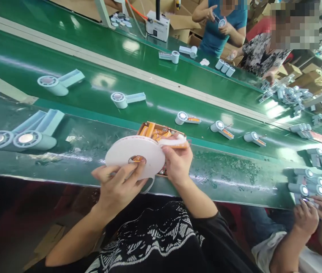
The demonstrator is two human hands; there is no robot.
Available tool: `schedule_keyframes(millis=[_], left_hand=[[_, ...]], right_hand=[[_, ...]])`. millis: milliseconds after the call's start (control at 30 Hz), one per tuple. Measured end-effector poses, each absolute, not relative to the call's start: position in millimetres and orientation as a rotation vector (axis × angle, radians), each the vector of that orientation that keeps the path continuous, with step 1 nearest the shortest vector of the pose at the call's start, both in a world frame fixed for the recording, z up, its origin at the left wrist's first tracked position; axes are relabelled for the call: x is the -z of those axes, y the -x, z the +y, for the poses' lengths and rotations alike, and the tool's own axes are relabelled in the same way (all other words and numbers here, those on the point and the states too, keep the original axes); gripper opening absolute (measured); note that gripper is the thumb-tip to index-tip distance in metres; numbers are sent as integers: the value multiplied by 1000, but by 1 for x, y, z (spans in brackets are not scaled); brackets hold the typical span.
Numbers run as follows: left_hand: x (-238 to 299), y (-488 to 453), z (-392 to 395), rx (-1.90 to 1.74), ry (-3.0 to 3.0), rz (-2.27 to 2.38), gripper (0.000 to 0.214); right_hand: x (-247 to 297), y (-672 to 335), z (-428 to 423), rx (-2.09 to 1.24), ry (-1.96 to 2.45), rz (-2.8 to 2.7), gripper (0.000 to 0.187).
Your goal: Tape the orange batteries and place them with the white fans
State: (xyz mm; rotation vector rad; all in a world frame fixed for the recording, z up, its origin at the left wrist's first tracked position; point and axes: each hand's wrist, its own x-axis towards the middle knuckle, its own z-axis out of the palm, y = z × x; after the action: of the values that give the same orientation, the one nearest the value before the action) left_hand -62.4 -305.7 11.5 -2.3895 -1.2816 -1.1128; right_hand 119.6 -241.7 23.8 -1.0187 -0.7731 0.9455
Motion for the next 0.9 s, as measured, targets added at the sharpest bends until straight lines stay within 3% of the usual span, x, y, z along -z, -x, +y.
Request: schedule_keyframes(millis=[133, 200, 300, 400, 467, 633, 900], left_hand=[[0, 73, -320, 1112, 2841, -926, 44], [16, 113, -314, 1054, 2758, -1119, 41], [52, 193, -294, 932, 2434, -1609, 36], [70, 240, -285, 797, 2540, -1870, 45], [61, 234, -292, 864, 2569, -1981, 50], [5, 136, -308, 1467, 2724, -1760, 28], [-10, 75, -289, 1648, 3064, -1529, 24]], right_hand=[[-50, -175, -216, -687, 875, -749, 57], [-51, -194, -222, -710, 873, -791, 56], [-28, -191, -263, -1148, 988, -1007, 55], [-4, -171, -305, -1519, 1026, -1291, 43], [2, -162, -318, -1542, 1009, -1488, 36], [5, -163, -308, -1315, 929, -1876, 38], [16, -160, -309, -966, 826, -2069, 50]])
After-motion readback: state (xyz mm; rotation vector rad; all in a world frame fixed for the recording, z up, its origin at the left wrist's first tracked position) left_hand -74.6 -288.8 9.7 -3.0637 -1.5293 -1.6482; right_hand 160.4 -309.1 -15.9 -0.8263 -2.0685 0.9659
